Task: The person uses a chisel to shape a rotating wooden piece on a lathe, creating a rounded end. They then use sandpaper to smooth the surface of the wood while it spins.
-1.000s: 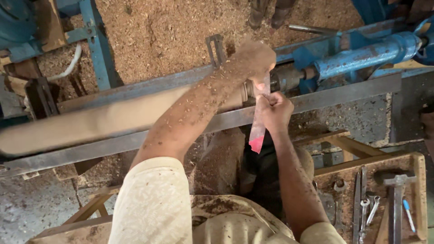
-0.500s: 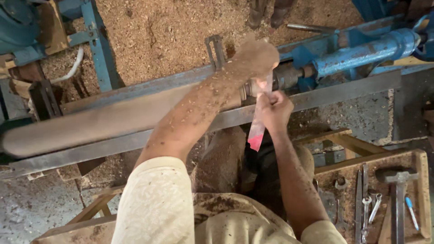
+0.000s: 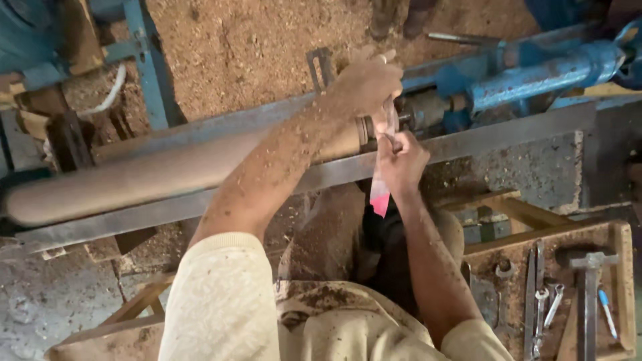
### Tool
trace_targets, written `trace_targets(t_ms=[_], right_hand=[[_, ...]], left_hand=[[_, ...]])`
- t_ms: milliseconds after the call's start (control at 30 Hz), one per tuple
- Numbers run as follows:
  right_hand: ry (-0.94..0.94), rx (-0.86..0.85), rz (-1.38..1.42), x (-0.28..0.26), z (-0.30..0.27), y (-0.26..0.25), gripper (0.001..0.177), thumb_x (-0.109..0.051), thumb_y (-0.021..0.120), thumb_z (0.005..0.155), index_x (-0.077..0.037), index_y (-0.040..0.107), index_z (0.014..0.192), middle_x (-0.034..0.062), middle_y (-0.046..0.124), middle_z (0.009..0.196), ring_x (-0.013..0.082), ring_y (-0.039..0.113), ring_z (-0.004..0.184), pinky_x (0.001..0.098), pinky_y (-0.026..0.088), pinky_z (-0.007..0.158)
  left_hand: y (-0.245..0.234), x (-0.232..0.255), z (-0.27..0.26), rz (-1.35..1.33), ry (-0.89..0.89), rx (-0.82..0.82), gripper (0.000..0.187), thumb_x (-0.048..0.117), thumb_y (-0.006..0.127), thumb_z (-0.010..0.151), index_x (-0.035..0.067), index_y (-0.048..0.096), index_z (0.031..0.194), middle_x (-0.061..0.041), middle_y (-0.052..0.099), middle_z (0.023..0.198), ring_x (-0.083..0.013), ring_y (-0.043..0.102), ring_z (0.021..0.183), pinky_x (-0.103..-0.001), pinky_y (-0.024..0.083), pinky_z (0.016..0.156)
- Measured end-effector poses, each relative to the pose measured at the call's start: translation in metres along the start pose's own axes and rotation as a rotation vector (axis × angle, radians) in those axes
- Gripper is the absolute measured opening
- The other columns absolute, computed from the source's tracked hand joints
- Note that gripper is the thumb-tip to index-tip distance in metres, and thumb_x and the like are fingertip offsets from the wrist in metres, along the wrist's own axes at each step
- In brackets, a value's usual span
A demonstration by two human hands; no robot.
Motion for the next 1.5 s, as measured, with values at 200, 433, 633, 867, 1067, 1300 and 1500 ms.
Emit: trace_targets(t_ms=[200,433,633,867,1067,1300,1500], right_hand=[[0.130,0.005,0.064,0.009,0.001,0.000,0.031,-0.020,0.080,0.088,0.000,0.063,0.073,0.0109,0.058,0.059,0.0193,0.054,0.052,0.0368,0.048,0.053],[0.060,0.028,0.067,-0.002,0.003,-0.003,0.030,-0.019,0.078,0.088,0.001,0.062,0.073,0.0087,0.057,0.060,0.0120,0.054,0.055,0.0337,0.049,0.055],[0.134,0.005,0.063,0.002,-0.003,0.000,0.031,-0.021,0.078,0.088,0.001,0.063,0.074,0.0087,0.054,0.058,0.0119,0.051,0.054,0.0343,0.048,0.054],[0.142,0.023,0.111,0.007,0.007,-0.005,0.037,-0.023,0.078,0.090,0.002,0.058,0.070,0.0067,0.054,0.060,0.0085,0.048,0.062,0.0338,0.048,0.056],[0.245,0.010,0.361,0.018,0.018,-0.021,0.028,-0.019,0.076,0.089,0.002,0.062,0.076,0.0018,0.062,0.070,0.0045,0.053,0.068,0.0308,0.047,0.058],[0.152,-0.084,0.109,0.010,0.007,0.006,0.032,-0.017,0.080,0.088,0.002,0.060,0.072,0.0040,0.058,0.059,0.0049,0.051,0.058,0.0314,0.048,0.054],[0.251,-0.063,0.221,0.033,0.012,0.002,0.032,-0.017,0.080,0.085,0.001,0.059,0.069,-0.0008,0.059,0.061,0.0030,0.050,0.061,0.0289,0.047,0.053]], left_hand=[[0.031,-0.011,0.007,0.078,0.018,0.042,0.022,0.038,0.082,0.062,0.025,0.077,0.079,0.000,0.066,0.091,-0.0307,0.061,0.113,-0.052,0.043,0.087],[0.038,-0.020,0.009,0.056,0.064,0.138,0.005,0.029,0.077,0.083,0.025,0.076,0.087,0.002,0.065,0.095,-0.0265,0.062,0.116,-0.050,0.043,0.088],[0.039,-0.022,0.007,-0.107,-0.011,0.027,0.012,0.029,0.076,0.079,0.019,0.074,0.084,-0.002,0.066,0.092,-0.0288,0.063,0.105,-0.053,0.043,0.089],[-0.003,0.006,0.015,0.121,0.052,0.230,0.008,0.029,0.077,0.074,0.022,0.073,0.074,-0.001,0.066,0.083,-0.0288,0.067,0.101,-0.051,0.047,0.091],[-0.025,0.030,0.041,0.078,-0.028,0.079,0.024,0.037,0.084,0.060,0.020,0.077,0.074,0.000,0.067,0.081,-0.0271,0.067,0.093,-0.047,0.046,0.080],[0.008,-0.016,0.007,-0.093,-0.096,-0.130,0.037,0.034,0.089,0.056,0.019,0.080,0.088,-0.002,0.070,0.088,-0.0295,0.067,0.096,-0.050,0.044,0.084],[0.028,-0.026,0.036,-0.164,-0.064,-0.164,0.048,0.033,0.090,0.044,0.017,0.078,0.088,-0.006,0.072,0.086,-0.0348,0.068,0.091,-0.051,0.046,0.077]])
Point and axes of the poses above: each hand's wrist, its own z-axis towards the middle knuckle, its own y-axis out of the palm, x = y × z, the point moved 7 cm from there along z, towards the middle knuckle
